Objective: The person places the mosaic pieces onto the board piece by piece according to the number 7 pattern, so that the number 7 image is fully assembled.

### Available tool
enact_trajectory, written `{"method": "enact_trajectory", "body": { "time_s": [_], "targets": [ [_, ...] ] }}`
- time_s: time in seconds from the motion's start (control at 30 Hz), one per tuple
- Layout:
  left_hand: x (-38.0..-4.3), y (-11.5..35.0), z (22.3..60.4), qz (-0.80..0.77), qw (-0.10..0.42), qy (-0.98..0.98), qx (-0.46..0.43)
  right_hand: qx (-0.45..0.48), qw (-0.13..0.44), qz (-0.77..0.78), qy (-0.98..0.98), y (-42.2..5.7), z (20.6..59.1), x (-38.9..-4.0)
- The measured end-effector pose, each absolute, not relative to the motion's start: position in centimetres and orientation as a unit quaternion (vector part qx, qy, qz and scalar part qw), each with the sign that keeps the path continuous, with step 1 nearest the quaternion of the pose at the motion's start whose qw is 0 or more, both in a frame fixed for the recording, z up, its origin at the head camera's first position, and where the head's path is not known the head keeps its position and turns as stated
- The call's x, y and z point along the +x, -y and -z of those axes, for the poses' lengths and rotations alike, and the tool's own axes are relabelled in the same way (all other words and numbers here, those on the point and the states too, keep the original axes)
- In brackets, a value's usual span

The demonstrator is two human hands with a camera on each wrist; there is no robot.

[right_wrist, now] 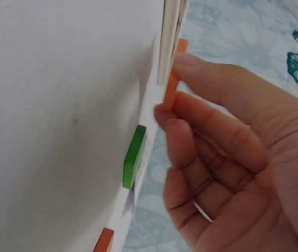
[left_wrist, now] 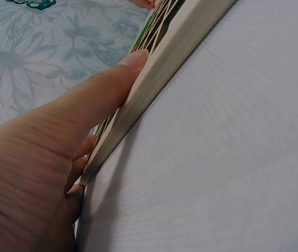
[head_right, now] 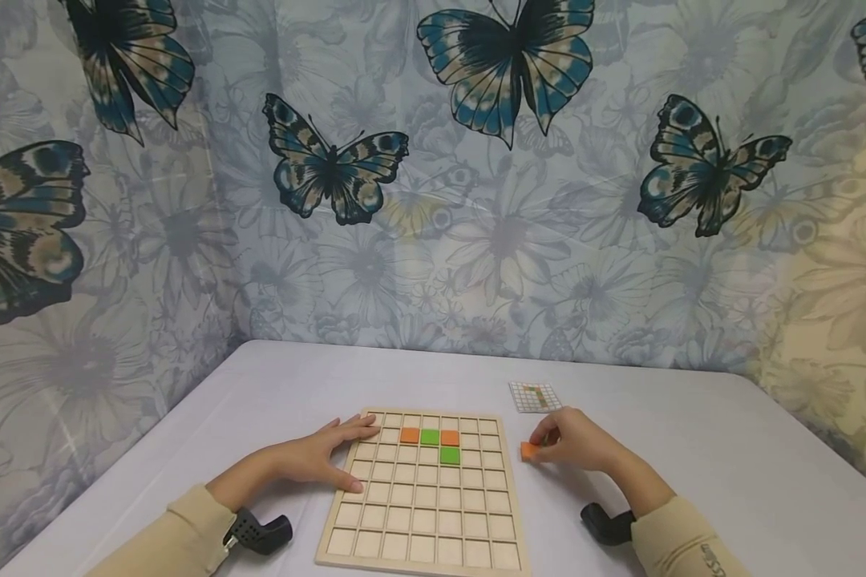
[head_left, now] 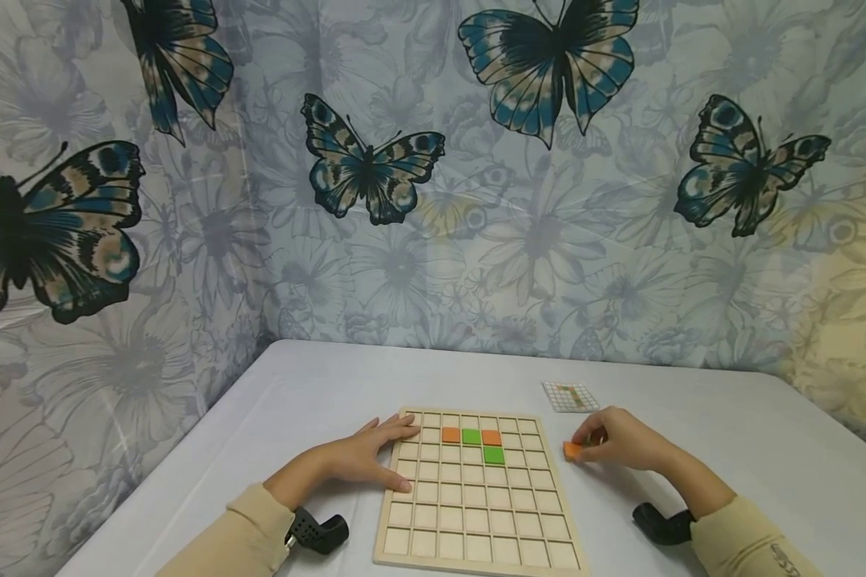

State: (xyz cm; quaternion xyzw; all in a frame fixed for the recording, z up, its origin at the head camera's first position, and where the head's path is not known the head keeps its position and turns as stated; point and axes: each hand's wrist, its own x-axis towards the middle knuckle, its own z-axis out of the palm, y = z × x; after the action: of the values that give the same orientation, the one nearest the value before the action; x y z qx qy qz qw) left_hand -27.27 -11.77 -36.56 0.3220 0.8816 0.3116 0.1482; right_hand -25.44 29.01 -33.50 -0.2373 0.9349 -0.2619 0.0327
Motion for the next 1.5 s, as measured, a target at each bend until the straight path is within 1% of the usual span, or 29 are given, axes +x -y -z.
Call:
{"method": "enact_trajectory", "body": {
  "time_s": [0.2,0.53,0.73,0.93,1.23,1.5],
  "targets": [
    [-27.3,11.7,36.6,-0.305,0.147,-0.884,0.322,-0.255,0.023,0.254,-0.933,-27.8,32.8,-25.1],
    [-27.4,11.8,36.8,-0.307,0.148,-0.883,0.322,-0.26,0.027,0.257,-0.93,-25.9,32.2,-25.1],
    [-27.4,11.8,37.0,-0.308,0.149,-0.884,0.318,-0.271,0.036,0.266,-0.924,-25.2,32.2,-25.6],
    [-27.5,11.9,37.1,-0.303,0.147,-0.888,0.314,-0.297,0.046,0.271,-0.915,-23.9,31.8,-25.3],
    [-27.4,11.7,36.8,-0.305,0.148,-0.887,0.313,-0.297,0.013,0.255,-0.92,-22.4,31.9,-25.5],
    [-27.5,11.8,37.0,-0.304,0.146,-0.889,0.309,-0.28,0.036,0.265,-0.922,-21.2,31.7,-25.4]
  ]
}}
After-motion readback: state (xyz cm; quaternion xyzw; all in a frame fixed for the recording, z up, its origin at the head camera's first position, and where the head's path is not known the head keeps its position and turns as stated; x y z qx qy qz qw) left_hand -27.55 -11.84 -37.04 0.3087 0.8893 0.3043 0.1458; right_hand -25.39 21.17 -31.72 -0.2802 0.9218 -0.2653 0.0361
